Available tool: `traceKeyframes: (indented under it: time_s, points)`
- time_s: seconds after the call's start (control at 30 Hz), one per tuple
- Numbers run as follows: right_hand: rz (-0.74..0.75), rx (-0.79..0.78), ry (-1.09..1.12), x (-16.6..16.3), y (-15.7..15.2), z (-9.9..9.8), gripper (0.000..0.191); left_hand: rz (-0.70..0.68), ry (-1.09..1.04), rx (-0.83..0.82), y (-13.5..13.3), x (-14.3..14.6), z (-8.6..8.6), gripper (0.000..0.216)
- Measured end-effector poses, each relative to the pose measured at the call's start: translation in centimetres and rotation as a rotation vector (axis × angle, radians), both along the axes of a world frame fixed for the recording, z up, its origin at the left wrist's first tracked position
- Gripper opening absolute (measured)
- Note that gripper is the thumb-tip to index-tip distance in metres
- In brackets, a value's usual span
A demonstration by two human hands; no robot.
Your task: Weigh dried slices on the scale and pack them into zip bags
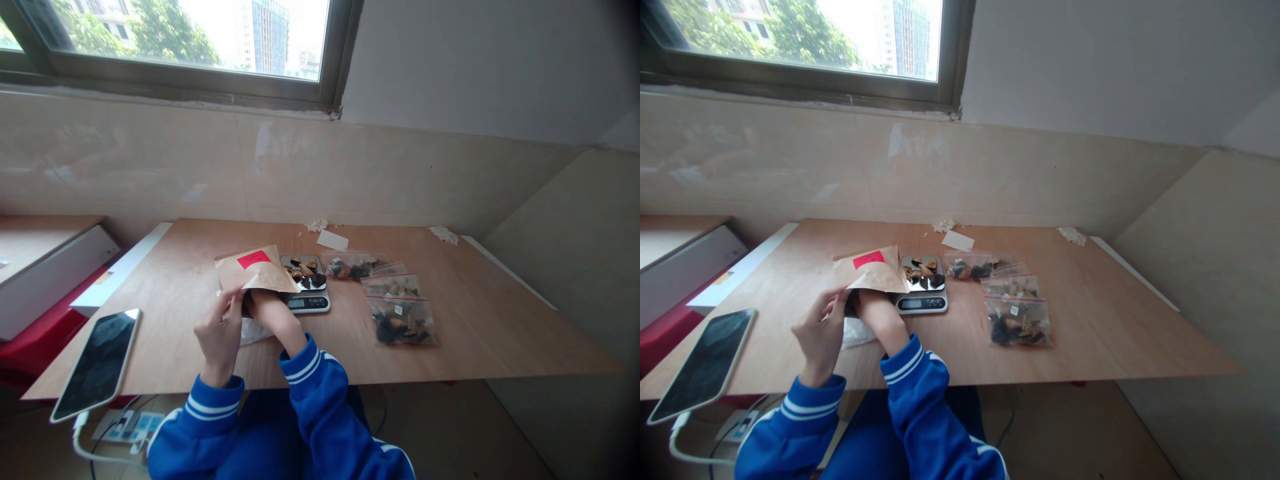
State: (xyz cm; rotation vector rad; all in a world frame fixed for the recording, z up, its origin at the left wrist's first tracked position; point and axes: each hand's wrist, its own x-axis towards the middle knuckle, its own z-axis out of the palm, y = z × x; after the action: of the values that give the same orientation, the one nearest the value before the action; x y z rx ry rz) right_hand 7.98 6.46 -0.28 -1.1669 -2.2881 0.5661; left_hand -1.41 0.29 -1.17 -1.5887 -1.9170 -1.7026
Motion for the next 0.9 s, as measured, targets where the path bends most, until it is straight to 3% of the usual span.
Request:
traceKeyframes:
  time_s: [0.3,0.53,0.9]
  points:
    - [0.032,-0.201,0.397,2.0,-2.2,2.4,0.03,0.005,0.007,-0.018,0.3,-0.3,0.4,0.021]
    - [-0.076,-0.027,0.494,3.3,-3.6,1.9,0.022,0.016,0.055,-0.017,0.7,-0.1,1.2,0.023]
    - [-0.084,0.035,0.558,4.5,-3.7,1.1,0.024,-0.011,0.101,-0.016,1.0,0.3,1.2,0.022]
